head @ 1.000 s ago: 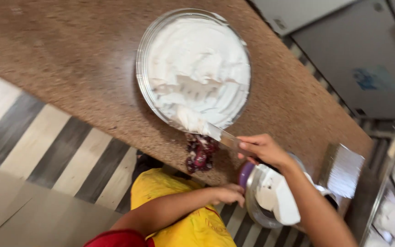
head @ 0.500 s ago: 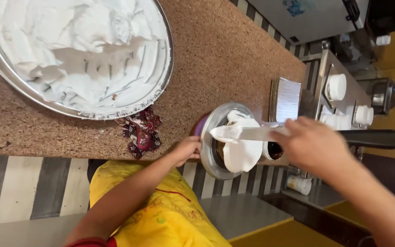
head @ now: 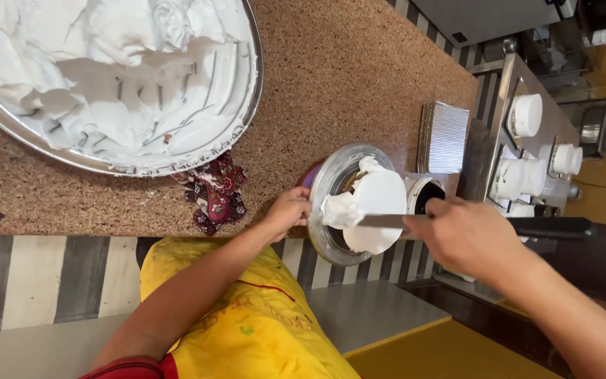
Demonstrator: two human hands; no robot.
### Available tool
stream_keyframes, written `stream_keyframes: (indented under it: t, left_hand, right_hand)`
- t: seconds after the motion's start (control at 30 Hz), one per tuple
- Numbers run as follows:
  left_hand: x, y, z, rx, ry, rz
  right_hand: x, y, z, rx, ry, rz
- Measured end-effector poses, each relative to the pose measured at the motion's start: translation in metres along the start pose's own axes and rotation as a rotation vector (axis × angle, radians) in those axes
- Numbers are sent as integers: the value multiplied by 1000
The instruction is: The person pours dark chocolate glaze from a container over a cake on a rotating turntable and spreads it with a spatula. They then apply white frosting to another cake with the spatula, wiping the blade on a cloth between steps, and rotate the turntable to smooth the coating.
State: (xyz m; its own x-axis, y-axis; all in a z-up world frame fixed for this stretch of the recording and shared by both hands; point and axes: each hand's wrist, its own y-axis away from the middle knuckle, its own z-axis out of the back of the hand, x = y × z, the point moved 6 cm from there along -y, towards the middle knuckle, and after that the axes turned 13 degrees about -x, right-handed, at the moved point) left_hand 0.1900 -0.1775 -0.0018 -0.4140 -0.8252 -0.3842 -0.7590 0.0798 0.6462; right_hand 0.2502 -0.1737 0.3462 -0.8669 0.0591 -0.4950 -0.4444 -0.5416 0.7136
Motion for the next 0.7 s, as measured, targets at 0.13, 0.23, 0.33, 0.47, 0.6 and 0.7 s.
stream_keyframes:
  t: [0.13, 0.23, 0.33, 0.47, 0.6, 0.7]
  left_hand:
    - [17, 6, -3, -14, -37, 10]
    - [25, 23, -4, -35, -71, 97]
    - [47, 21, -4, -4, -308, 127]
    - [64, 13, -16, 40, -189, -67]
    - [25, 43, -20, 56, -458, 11]
    - [-17, 17, -10, -117, -415, -97]
  right_hand:
    - [22, 0, 15, -421, 92, 194]
    - [17, -8, 16, -589, 199, 201]
    - [8, -20, 10, -24, -77, -19]
    - [3, -26, 12, -98, -10, -73]
    - [16, -26, 10, 31, 54, -89]
    - [36, -9, -3, 18, 144, -38]
